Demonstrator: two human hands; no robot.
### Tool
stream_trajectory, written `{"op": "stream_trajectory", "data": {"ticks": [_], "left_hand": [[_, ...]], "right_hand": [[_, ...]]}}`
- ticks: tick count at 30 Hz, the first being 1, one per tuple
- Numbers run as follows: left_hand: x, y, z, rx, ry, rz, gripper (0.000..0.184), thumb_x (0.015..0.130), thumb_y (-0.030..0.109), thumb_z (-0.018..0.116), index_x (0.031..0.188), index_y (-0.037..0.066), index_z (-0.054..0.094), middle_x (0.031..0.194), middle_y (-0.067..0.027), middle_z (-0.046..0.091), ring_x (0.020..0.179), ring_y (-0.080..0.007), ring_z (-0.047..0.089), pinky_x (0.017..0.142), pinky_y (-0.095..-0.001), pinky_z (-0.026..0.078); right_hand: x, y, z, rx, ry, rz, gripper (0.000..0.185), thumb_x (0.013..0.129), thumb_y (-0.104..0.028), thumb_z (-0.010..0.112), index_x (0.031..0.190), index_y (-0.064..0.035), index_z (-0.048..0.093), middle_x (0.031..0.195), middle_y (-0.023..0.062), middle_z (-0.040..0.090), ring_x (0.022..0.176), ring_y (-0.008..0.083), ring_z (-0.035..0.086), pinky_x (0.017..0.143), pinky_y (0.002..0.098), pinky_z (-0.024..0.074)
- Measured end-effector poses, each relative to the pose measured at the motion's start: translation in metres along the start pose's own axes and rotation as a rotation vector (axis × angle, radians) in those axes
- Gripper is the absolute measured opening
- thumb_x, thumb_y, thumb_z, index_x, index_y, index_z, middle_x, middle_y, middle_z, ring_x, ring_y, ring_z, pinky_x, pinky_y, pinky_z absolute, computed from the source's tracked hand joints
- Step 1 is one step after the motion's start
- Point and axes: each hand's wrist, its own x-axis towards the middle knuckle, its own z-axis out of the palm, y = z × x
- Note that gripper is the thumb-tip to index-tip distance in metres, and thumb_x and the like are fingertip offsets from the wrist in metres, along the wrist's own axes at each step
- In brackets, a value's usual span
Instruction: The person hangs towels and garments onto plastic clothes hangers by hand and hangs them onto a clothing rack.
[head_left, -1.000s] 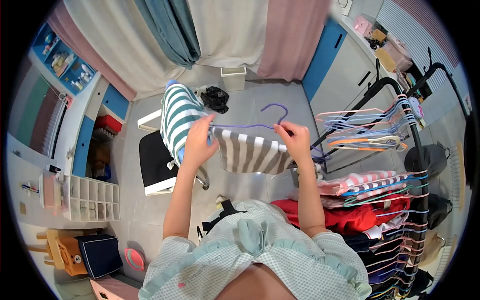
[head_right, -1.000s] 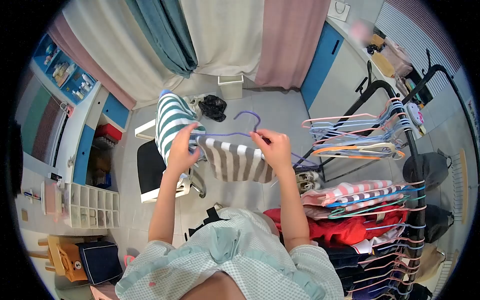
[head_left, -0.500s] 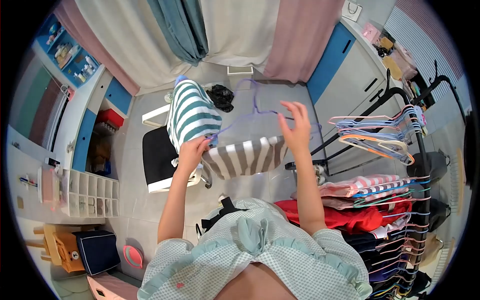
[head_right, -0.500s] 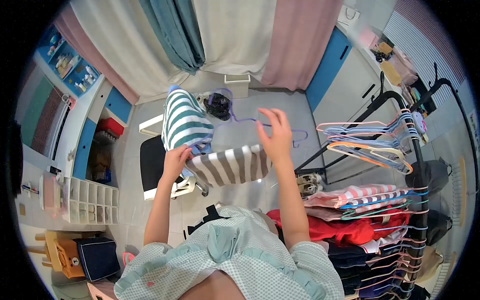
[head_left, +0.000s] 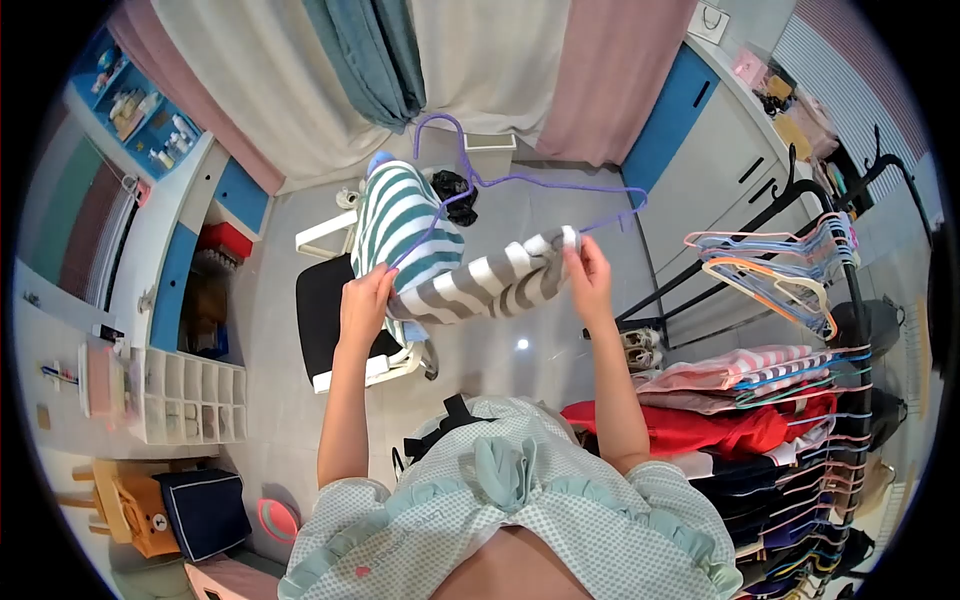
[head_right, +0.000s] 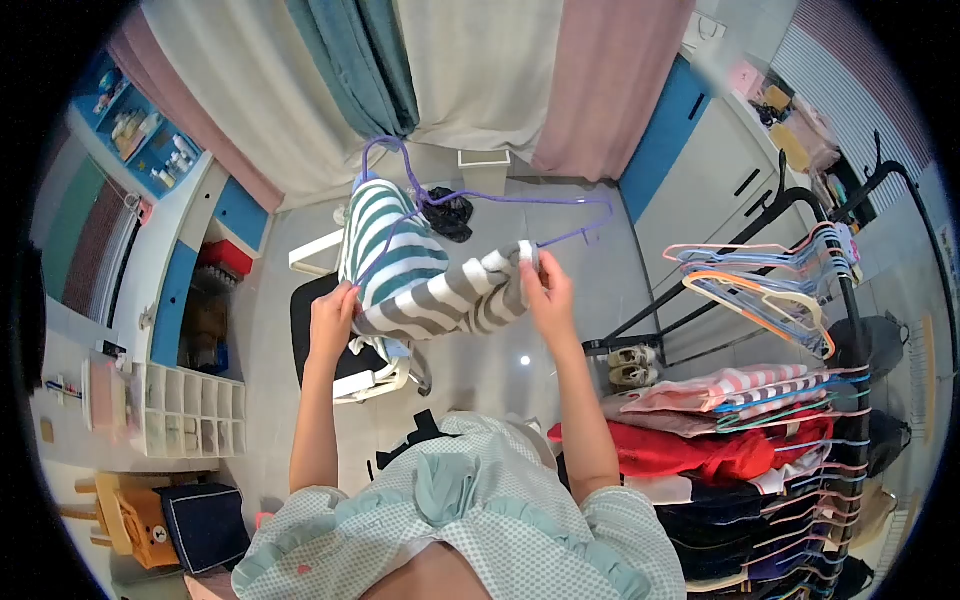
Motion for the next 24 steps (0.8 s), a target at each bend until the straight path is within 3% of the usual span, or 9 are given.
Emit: {"op": "stream_trajectory", "data": {"ticks": [3, 4, 7, 10, 12, 15, 16, 20, 24], "left_hand": [[0.002, -0.006, -0.007, -0.013, -0.009, 0.022, 0.025, 0.088, 0.018, 0.049, 0.072, 0.000, 0.052, 0.056, -0.0135, 0.055, 0.053, -0.0304, 0.056, 0.049, -0.0336, 0.042], [0.003, -0.008, -0.008, -0.031, -0.006, 0.017, 0.025, 0.088, 0.018, 0.049, 0.072, -0.001, 0.052, 0.056, -0.0133, 0.056, 0.052, -0.0285, 0.056, 0.050, -0.0325, 0.042], [0.006, -0.018, -0.011, -0.073, -0.027, -0.001, 0.026, 0.089, 0.017, 0.048, 0.073, -0.002, 0.054, 0.056, -0.0126, 0.056, 0.050, -0.0244, 0.057, 0.049, -0.0309, 0.042], [0.011, -0.027, -0.011, -0.150, -0.050, -0.007, 0.027, 0.090, 0.017, 0.046, 0.073, -0.003, 0.053, 0.056, -0.0116, 0.057, 0.048, -0.0209, 0.056, 0.049, -0.0301, 0.043], [0.014, -0.030, -0.011, -0.152, -0.055, 0.021, 0.027, 0.090, 0.017, 0.046, 0.072, -0.002, 0.053, 0.055, -0.0112, 0.056, 0.047, -0.0207, 0.055, 0.049, -0.0299, 0.042], [0.018, -0.031, -0.011, -0.162, -0.079, 0.037, 0.027, 0.090, 0.017, 0.046, 0.072, -0.002, 0.052, 0.053, -0.0108, 0.054, 0.047, -0.0208, 0.054, 0.048, -0.0297, 0.041], [0.020, -0.031, -0.012, -0.166, -0.087, 0.036, 0.027, 0.090, 0.017, 0.046, 0.071, -0.002, 0.052, 0.053, -0.0106, 0.054, 0.047, -0.0210, 0.053, 0.048, -0.0296, 0.040], [0.026, -0.030, -0.012, -0.167, -0.139, 0.042, 0.026, 0.089, 0.018, 0.048, 0.072, -0.001, 0.052, 0.053, -0.0116, 0.053, 0.048, -0.0240, 0.053, 0.048, -0.0312, 0.040], [0.035, -0.021, -0.011, -0.121, -0.127, 0.115, 0.024, 0.088, 0.021, 0.051, 0.075, 0.001, 0.053, 0.054, -0.0129, 0.055, 0.051, -0.0288, 0.057, 0.048, -0.0339, 0.042]], "right_hand": [[0.002, 0.000, 0.010, 0.082, 0.262, -0.066, 0.020, 0.091, -0.012, 0.048, 0.104, 0.0022, 0.054, 0.083, -0.0014, 0.054, 0.073, 0.0060, 0.045, 0.065, 0.0205, 0.0380], [0.002, -0.006, 0.013, 0.107, 0.284, -0.127, 0.022, 0.091, -0.010, 0.046, 0.108, 0.0031, 0.053, 0.088, 0.0008, 0.055, 0.079, 0.0067, 0.047, 0.071, 0.0202, 0.0387], [-0.002, -0.008, 0.017, 0.088, 0.419, -0.181, 0.018, 0.091, -0.011, 0.047, 0.103, 0.0012, 0.053, 0.084, -0.0034, 0.051, 0.074, 0.0040, 0.042, 0.065, 0.0174, 0.0345], [-0.009, -0.004, 0.012, 0.069, 0.406, -0.219, 0.020, 0.090, -0.008, 0.048, 0.105, 0.0032, 0.054, 0.093, 0.0019, 0.054, 0.084, 0.0079, 0.047, 0.075, 0.0198, 0.0374], [-0.011, -0.001, 0.005, 0.061, 0.400, -0.231, 0.019, 0.083, -0.003, 0.056, 0.101, 0.0024, 0.057, 0.098, 0.0050, 0.054, 0.085, 0.0094, 0.049, 0.076, 0.0217, 0.0393], [-0.014, 0.003, -0.005, -0.190, 0.515, -0.324, 0.024, 0.075, 0.001, 0.064, 0.099, -0.0004, 0.059, 0.103, 0.0067, 0.053, 0.085, 0.0097, 0.050, 0.074, 0.0238, 0.0413], [-0.015, 0.005, -0.007, -0.129, 0.616, -0.231, 0.033, 0.067, 0.003, 0.069, 0.098, -0.0041, 0.060, 0.106, 0.0070, 0.050, 0.085, 0.0105, 0.051, 0.070, 0.0255, 0.0423], [-0.030, -0.013, -0.005, -0.451, 0.779, -0.308, 0.039, 0.062, -0.001, 0.072, 0.097, -0.0064, 0.055, 0.107, 0.0065, 0.044, 0.088, 0.0146, 0.048, 0.070, 0.0270, 0.0408], [-0.040, -0.032, -0.010, -0.439, 0.848, -0.502, 0.044, 0.064, -0.001, 0.067, 0.102, -0.0047, 0.046, 0.104, 0.0081, 0.043, 0.093, 0.0186, 0.040, 0.079, 0.0292, 0.0345]]}}
